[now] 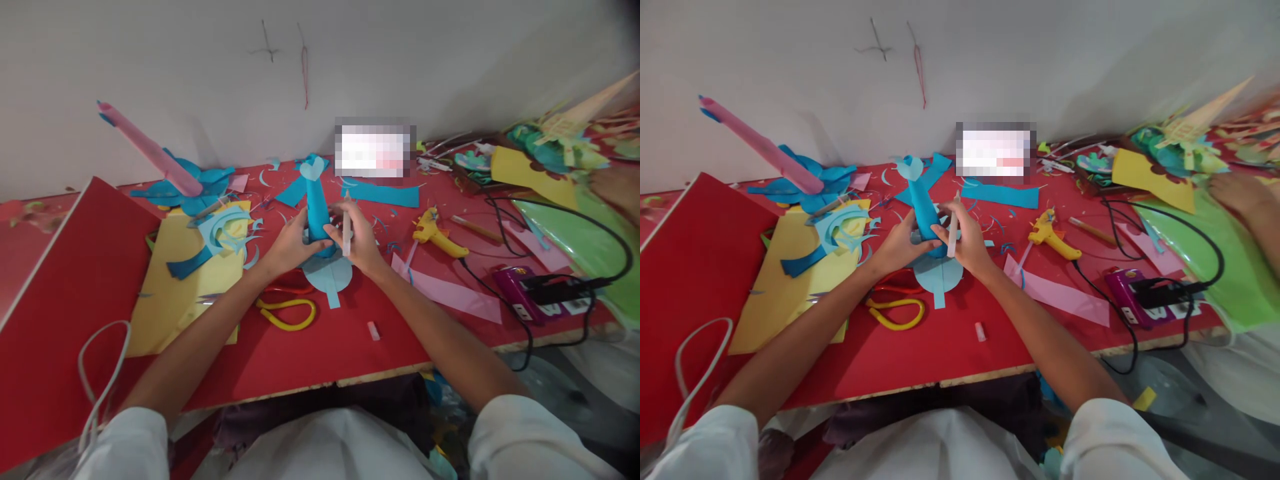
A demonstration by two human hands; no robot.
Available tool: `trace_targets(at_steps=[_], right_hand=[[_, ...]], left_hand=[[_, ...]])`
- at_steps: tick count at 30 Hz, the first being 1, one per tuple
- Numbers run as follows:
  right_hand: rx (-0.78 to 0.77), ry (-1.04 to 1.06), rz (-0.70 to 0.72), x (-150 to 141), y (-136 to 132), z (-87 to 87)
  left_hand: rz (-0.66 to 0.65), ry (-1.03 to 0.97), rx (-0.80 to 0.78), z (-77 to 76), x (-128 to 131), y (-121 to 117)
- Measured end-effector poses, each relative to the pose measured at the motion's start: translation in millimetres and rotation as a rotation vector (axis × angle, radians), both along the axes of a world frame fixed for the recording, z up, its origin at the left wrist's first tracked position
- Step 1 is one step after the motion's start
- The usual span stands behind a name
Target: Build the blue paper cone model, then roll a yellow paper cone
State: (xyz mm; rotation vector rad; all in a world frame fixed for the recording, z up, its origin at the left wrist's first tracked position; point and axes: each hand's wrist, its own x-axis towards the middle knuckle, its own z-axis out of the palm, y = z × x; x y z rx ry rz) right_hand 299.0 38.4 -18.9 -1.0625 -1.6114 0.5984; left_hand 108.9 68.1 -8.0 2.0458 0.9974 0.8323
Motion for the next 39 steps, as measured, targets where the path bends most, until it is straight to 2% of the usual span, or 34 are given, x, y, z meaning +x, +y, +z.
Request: trace_targets(at_steps=[3, 6, 10, 13, 17, 21, 25, 27, 34, 39], right_hand=[[-0.014, 0.002, -0.017, -1.0, -1.4, 0.9], [-0.017, 0.044, -0.035, -0.2, -2.0, 4.2], [-0.016, 0.099, -0.077, 3.1, 0.2, 4.0], [0.015, 0.185, -0.078, 4.2, 2.8, -0.4], [0.035, 0.249, -0.056, 3.5, 5.9, -6.6], [0.008, 0.206, 0.012, 3.8, 9.3, -10.5], [0.013, 0.132, 0.094, 5.6, 10.9, -11.0], [0.011, 0.092, 0.119, 6.5, 9.7, -9.8], [0.023, 0.043, 0.054, 5.4, 2.6, -7.2], [0.053, 0.053, 0.052, 3.2, 2.3, -8.1]], left_hand=[[0.107, 0.064, 0.03, -2.2, 5.1, -7.9], [0.136, 0.046, -0.009, -7.9, 8.5, -13.0], [0.082, -0.093, -0.013, -10.4, 7.1, -12.6], [-0.026, -0.217, -0.059, -7.3, 4.3, -10.8], [-0.111, -0.191, -0.076, -7.1, 2.5, -7.9], [-0.052, -0.143, -0.05, -13.9, 1.8, -4.1], [0.05, -0.169, -0.021, -21.5, -1.2, 1.2], [0.056, -0.198, -0.024, -24.4, -2.8, 3.6], [0.057, -0.228, -0.065, -25.4, -3.6, 3.1], [0.054, -0.208, -0.033, -22.9, -3.4, 1.1]])
